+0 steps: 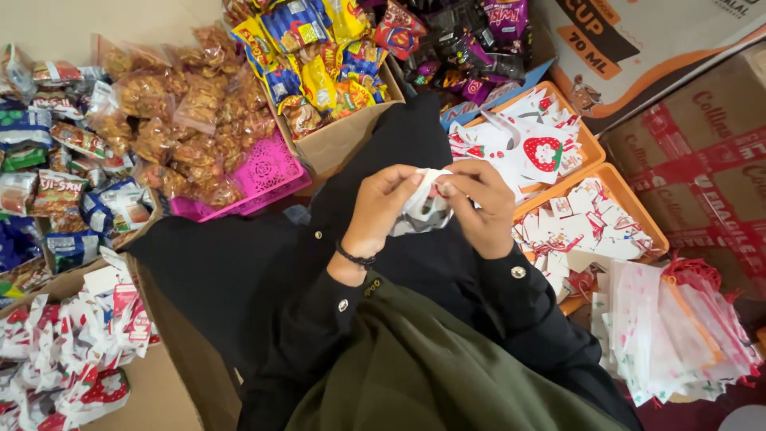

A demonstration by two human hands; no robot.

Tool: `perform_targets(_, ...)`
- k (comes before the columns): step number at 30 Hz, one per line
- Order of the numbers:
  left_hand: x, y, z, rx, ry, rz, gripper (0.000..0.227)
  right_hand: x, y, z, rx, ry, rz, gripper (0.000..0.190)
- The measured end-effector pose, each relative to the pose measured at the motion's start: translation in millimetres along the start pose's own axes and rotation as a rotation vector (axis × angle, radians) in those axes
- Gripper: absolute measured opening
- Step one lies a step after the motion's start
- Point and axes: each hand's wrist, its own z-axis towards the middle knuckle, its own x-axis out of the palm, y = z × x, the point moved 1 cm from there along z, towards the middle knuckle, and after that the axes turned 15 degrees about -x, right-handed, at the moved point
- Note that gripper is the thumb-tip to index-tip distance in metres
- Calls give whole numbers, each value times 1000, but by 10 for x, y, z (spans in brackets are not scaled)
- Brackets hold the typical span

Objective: Packing individual snack items into decorative gift bags

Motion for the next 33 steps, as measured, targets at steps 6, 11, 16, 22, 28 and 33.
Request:
perform_targets(6, -119, -143, -68, 247, -207, 116, 13, -92, -5, 53, 93, -104, 154, 17)
perform_targets(11, -459, -101, 13, 277, -254, 52, 13, -192, -153, -5, 64, -105, 126, 21)
perform_targets(16, -487, -271, -153, 223, -205, -153, 15, -81, -142, -35, 60, -103, 173, 23)
perform_targets(22, -435, -63, -7, -9, 3, -509, 16, 329, -164, -322, 286, -128, 598, 32)
perform_targets(28, -513, 353, 85, 162, -4, -68, 83, 454, -490, -696, 297, -48, 506, 46)
perform_targets(33, -999, 703, -149, 227, -295, -32, 79, 663, -691, -848, 235, 72, 528, 42)
